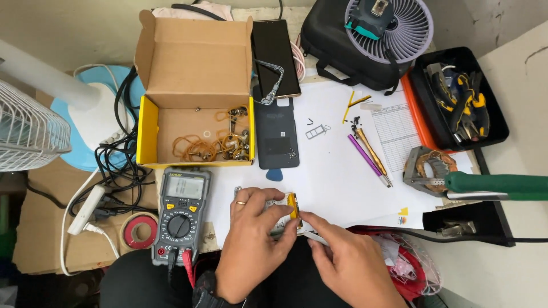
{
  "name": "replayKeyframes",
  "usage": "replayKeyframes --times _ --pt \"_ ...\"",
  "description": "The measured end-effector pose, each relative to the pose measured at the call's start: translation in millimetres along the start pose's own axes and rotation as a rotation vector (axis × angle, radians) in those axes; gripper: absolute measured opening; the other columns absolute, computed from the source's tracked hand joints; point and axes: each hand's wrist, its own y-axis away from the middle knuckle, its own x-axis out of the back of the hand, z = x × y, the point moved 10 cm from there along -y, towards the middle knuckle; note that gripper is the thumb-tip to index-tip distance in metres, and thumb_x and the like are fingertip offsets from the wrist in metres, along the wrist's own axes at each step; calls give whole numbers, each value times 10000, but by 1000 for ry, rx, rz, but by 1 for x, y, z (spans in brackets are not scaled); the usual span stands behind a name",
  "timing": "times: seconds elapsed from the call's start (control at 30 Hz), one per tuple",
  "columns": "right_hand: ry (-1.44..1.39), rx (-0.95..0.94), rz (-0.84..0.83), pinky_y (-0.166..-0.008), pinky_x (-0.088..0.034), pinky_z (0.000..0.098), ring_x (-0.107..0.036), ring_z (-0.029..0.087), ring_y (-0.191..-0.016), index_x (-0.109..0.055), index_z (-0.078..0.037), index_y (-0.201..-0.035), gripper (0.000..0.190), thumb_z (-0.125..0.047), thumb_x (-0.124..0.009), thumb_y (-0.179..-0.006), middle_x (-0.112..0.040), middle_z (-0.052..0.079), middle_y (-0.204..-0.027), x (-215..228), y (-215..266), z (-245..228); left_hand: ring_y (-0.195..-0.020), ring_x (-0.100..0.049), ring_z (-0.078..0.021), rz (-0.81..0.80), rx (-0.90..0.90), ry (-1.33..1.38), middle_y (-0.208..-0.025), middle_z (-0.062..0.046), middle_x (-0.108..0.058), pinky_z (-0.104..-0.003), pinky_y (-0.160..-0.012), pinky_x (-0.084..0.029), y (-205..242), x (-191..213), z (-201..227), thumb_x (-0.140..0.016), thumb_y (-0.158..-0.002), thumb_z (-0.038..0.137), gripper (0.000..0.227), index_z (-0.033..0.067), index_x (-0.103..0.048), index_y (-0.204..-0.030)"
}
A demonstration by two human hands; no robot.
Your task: The person holds a lithium-ion battery and uses a soldering iron to apply heat to the battery terminals. They use tweezers to hold a small wire or component while soldering.
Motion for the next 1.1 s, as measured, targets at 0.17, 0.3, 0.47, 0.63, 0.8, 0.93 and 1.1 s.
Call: replayKeyframes --times 0.17,0.3,0.47,0.63,0.8,0.93,1.1 --pt "52 7 -45 -649 -615 584 -837 382 -808 -603 -393 -1636 632 -331 -714 -1017 -900 1 -1059 -4 3 -5 -1251 -617 -357 4 -4 12 -1281 -96 -724 -544 -1092 -502 -1 2 1 -847 -990 207 155 107 -845 -1108" --pt "-227 -42 109 -878 -654 403 -895 224 -896 -793 -254 -1365 340 -323 -713 -1042 -930 1 -1045 26 16 -6 -1242 -617 -375 7 -7 -1 -1276 -107 -733 -564 -1070 -492 1 4 2 -877 -976 223 167 98 -848 -1082" --pt "-216 6 438 -1008 -586 444 -788 324 -1134 -775 -92 -1310 290 -123 -626 -1063 -744 118 -1226 66 -13 -3 -1183 -617 -369 44 -65 5 -1237 -95 -739 -547 -1084 -497 3 6 9 -892 -945 184 162 111 -836 -1078" --pt "-106 -50 806 -992 -564 534 -711 405 -1132 -775 -145 -1241 281 -75 -663 -993 -717 141 -1135 67 -51 33 -1115 -647 -389 47 -131 -105 -1221 -93 -787 -568 -1044 -512 6 0 19 -871 -931 199 154 102 -842 -1048" --pt "-5 39 887 -1060 -487 569 -640 458 -1161 -744 -53 -1328 329 -59 -674 -1007 -745 186 -1227 69 -47 24 -1107 -693 -387 32 -95 -328 -1212 -62 -818 -671 -1097 -479 7 -7 28 -828 -925 263 128 174 -853 -1013" --pt "-279 147 991 -958 -575 440 -734 329 -975 -773 -31 -1263 202 -113 -676 -1107 -788 121 -1056 99 35 -19 -1127 -704 -397 22 -132 -250 -1227 -89 -822 -570 -1048 -541 11 -18 12 -849 -901 228 188 145 -871 -1069" --pt "-636 -8 1028 -808 -675 326 -774 172 -908 -542 6 -1665 591 -144 -684 -1112 -789 77 -1111 99 72 19 -1184 -727 -370 19 -53 -351 -1256 -40 -848 -584 -1191 -496 17 -32 -18 -833 -873 256 278 165 -858 -1135"
